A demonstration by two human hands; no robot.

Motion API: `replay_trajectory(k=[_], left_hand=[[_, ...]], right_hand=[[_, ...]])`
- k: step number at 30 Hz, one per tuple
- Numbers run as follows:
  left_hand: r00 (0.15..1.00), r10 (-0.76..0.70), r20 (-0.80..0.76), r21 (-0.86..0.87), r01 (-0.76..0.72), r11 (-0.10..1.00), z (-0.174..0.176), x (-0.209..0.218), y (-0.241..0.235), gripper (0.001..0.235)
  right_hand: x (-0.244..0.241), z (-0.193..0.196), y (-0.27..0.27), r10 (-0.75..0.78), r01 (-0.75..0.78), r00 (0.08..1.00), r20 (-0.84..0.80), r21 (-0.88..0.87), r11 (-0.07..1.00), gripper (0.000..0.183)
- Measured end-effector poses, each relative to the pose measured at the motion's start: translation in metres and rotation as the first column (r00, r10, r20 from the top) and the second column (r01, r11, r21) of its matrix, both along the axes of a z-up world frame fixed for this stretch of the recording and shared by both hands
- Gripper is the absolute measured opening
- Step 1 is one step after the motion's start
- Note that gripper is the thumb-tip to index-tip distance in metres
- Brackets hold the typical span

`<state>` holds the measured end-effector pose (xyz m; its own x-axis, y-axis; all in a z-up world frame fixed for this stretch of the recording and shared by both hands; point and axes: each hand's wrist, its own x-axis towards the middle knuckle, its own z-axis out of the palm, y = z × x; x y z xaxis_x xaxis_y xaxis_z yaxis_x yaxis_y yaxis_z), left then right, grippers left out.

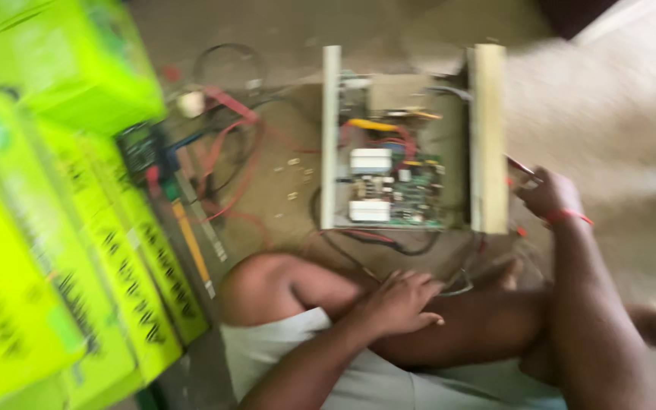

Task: The person sits on the floor and works on an open electronic device, using a screwdriver to tighten screws on the circuit board and adjusting wires. They also use a multimeter to test connections within the device.

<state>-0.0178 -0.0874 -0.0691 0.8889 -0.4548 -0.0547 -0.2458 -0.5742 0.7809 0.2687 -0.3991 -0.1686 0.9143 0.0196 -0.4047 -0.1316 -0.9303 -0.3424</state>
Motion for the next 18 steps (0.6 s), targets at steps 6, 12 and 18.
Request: replay_trajectory(k=[6, 12, 18], left_hand=[[0.909, 0.298, 0.291, -0.107, -0.278, 0.955, 0.017, 0.009, 0.136, 0.059], [0.295, 0.938, -0.183, -0.394, -0.896, 0.204, -0.034, -0.052, 0.296, 0.031], [0.279, 0.954, 0.112, 0.231, -0.941, 0.248, -0.128, -0.12, 0.324, 0.029]], right_hand=[[-0.009, 0.072, 0.014, 0.043, 0.084, 0.972, -0.231, 0.509, 0.857, 0.023], [-0.071, 0.15, 0.048, -0.112, -0.059, 0.977, 0.184, 0.73, 0.681, 0.014], [-0.147, 0.149, 0.166, 0.418, -0.319, 0.891, -0.175, 0.411, 0.854, 0.048]])
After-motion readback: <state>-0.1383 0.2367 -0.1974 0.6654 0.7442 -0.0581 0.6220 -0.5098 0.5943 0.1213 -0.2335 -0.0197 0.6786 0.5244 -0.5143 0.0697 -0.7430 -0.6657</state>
